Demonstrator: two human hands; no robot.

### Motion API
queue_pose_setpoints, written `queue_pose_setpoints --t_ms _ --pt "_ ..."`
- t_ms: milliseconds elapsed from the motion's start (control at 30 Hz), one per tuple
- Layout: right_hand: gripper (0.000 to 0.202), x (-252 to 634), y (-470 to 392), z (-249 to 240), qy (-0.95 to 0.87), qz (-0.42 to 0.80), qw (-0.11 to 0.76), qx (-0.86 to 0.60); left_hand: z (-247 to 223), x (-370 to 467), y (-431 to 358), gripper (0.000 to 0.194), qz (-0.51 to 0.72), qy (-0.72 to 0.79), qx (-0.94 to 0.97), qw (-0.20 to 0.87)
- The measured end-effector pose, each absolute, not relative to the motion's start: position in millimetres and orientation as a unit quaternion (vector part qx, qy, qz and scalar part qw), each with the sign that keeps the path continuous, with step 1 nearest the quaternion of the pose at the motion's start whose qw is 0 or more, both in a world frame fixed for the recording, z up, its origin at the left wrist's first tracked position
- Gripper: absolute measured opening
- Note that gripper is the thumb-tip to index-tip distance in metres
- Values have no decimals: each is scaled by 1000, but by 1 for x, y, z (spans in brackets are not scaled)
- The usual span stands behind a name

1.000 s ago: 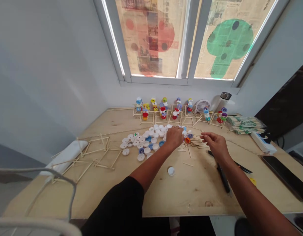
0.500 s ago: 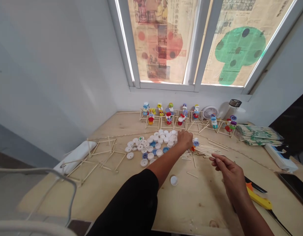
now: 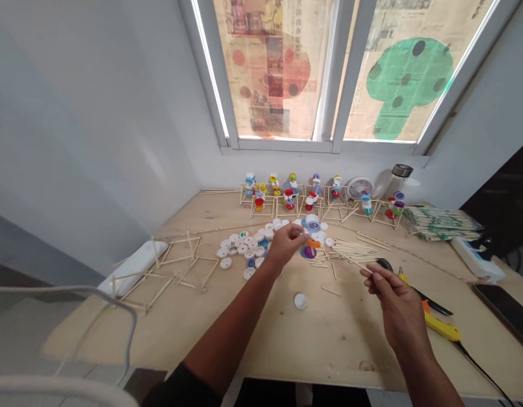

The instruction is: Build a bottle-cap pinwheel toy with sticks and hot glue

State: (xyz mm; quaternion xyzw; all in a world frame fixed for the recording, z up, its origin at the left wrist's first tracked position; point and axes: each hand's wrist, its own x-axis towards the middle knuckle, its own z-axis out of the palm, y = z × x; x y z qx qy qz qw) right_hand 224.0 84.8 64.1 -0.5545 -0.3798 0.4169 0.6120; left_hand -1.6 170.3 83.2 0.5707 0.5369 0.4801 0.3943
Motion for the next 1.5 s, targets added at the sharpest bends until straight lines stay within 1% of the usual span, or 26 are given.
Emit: queue_pose_setpoints --t_ms 100,200,500,667,833,1133,1267,1400,1500 --pt "30 208 77 64 -402 444 593 -538 74 -19 137 33 529 482 489 498" --pt "28 193 71 66 -438 469 564 -519 67 -28 109 35 551 437 417 576" --pt "31 170 53 79 -492 485 516 -506 58 -38 76 35 546 354 282 705" --pt "33 166 45 83 -525 467 495 -511 62 -39 67 31 535 357 287 710" --pt "35 166 42 75 -545 462 478 -512 65 -43 57 28 533 365 299 702" --pt "36 163 35 69 -567 488 439 -498 60 -57 41 33 536 387 314 682" --pt "35 160 31 70 -571 485 441 -495 58 -60 38 32 530 384 310 690" --pt "31 159 29 69 -573 490 439 -488 61 -61 36 26 536 371 291 700" --pt "30 158 30 70 -573 492 437 -488 62 -60 36 27 542 358 270 710"
